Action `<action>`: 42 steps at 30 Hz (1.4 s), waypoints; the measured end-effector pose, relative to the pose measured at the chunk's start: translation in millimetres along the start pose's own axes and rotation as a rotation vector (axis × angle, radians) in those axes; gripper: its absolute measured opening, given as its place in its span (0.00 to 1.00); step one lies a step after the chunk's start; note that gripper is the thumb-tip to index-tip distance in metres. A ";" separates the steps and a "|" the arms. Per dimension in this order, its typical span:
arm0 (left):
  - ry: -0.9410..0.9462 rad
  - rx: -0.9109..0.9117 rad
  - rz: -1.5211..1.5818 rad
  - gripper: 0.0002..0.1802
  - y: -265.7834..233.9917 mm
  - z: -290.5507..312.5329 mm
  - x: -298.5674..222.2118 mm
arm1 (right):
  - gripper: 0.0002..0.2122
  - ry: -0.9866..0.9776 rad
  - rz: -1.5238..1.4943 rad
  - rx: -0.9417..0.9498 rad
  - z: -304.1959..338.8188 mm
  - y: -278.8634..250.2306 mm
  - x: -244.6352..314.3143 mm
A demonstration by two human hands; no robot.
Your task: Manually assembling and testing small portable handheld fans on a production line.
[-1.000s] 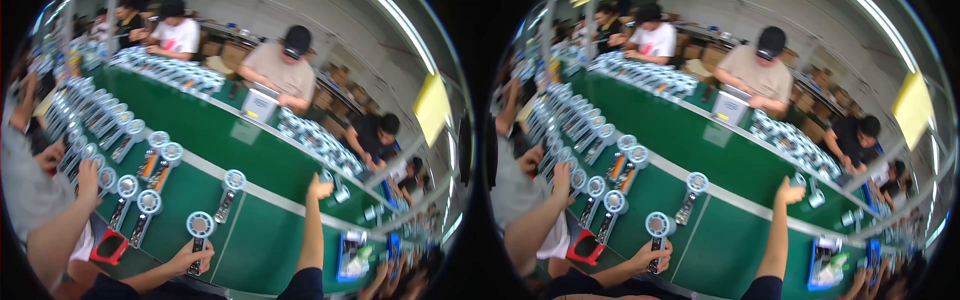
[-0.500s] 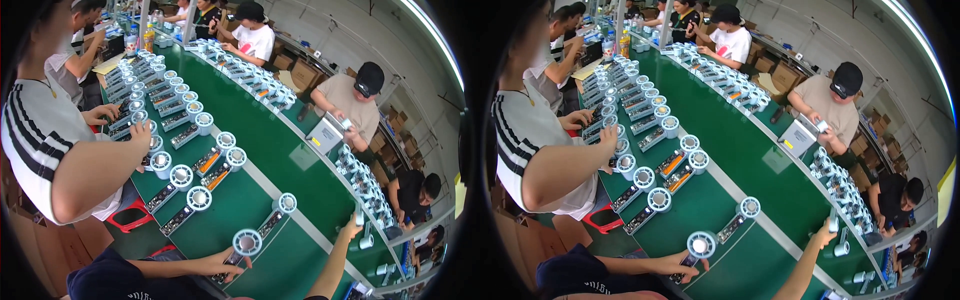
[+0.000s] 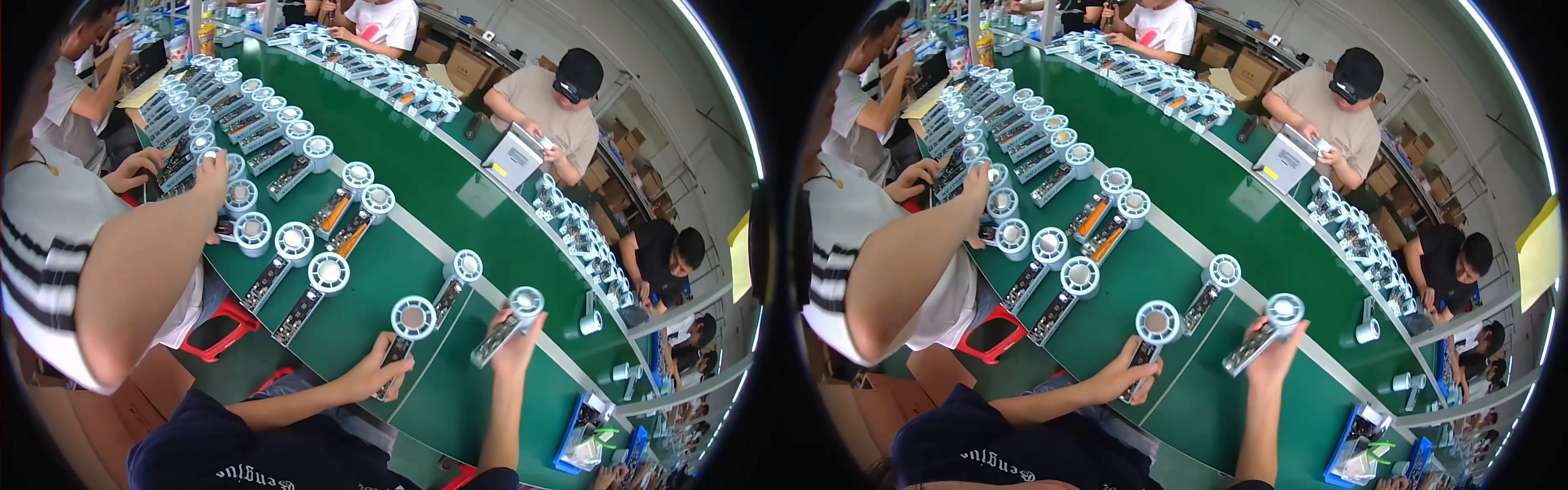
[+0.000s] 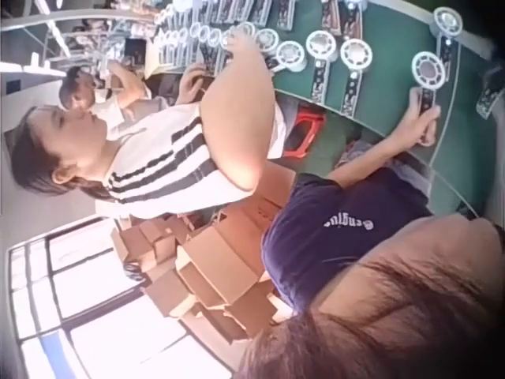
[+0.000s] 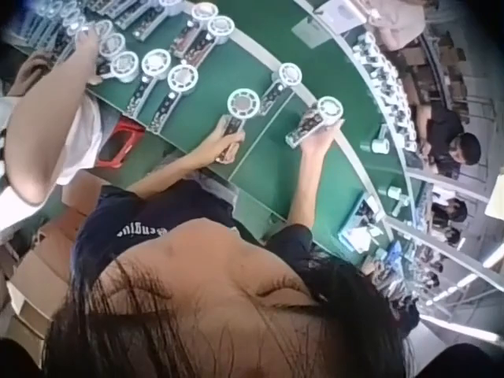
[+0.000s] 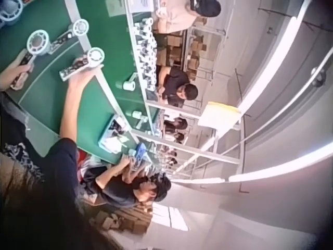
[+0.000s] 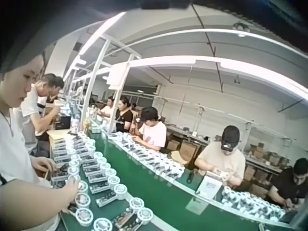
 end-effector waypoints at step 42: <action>0.159 -0.157 0.107 0.16 -0.9 -8.0 -5.2 | 0.15 0.143 0.290 0.267 78.0 6.9 -74.3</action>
Point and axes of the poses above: each hand's wrist, its own z-axis away from the middle knuckle, its own y-axis out of the palm, x = y × z, the point moved 3 cm from there along -z, towards the middle knuckle, and after that the axes turned 14 degrees about -x, right-handed, at the moved point
